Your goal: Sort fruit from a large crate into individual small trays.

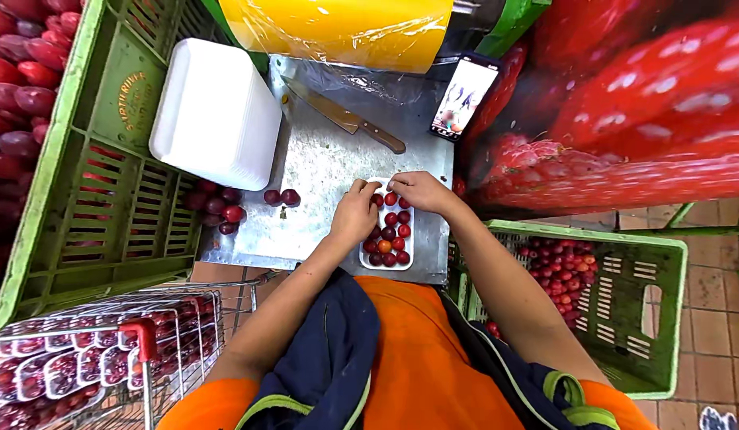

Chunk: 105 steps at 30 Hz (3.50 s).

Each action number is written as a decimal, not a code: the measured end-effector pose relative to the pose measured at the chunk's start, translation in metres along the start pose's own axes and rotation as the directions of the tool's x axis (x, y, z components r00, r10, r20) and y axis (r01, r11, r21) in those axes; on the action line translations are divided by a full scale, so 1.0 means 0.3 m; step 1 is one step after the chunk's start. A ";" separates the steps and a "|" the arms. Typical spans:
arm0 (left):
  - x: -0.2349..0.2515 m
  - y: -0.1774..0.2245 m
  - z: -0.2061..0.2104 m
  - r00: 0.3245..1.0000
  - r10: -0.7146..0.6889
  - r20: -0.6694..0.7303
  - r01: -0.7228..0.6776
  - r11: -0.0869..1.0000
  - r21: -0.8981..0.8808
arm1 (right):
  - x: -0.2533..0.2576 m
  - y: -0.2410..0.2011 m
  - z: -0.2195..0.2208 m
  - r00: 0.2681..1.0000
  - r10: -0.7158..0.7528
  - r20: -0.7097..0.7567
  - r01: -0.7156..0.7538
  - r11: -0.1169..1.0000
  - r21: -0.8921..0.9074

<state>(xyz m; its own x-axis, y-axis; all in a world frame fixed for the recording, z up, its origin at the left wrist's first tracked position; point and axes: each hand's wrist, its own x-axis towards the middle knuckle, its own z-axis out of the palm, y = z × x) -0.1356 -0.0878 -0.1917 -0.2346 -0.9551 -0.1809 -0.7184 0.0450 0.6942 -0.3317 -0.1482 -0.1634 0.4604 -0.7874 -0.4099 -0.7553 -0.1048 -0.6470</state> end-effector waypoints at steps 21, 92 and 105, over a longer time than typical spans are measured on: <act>-0.007 -0.039 0.001 0.997 -0.022 -0.069 0.012 0.991 -0.134 | 0.047 -0.080 0.007 0.993 0.115 -0.001 -0.112 0.964 0.240; -0.265 -0.105 0.008 0.943 0.141 -0.301 -0.258 0.881 -0.396 | -0.987 0.593 0.408 0.425 0.899 -0.106 0.387 -0.075 0.919; -0.134 -0.062 -0.004 0.975 0.184 -0.122 -0.194 0.977 -0.083 | -0.257 -0.024 0.009 0.985 0.127 -0.116 -0.133 0.990 -0.047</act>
<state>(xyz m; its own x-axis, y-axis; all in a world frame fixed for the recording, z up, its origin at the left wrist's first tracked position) -0.1120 -0.0505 -0.1963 -0.2811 -0.9590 0.0357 -0.6023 0.2053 0.7714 -0.3606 -0.0850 -0.1289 0.3034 -0.8594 -0.4115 -0.8310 -0.0273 -0.5557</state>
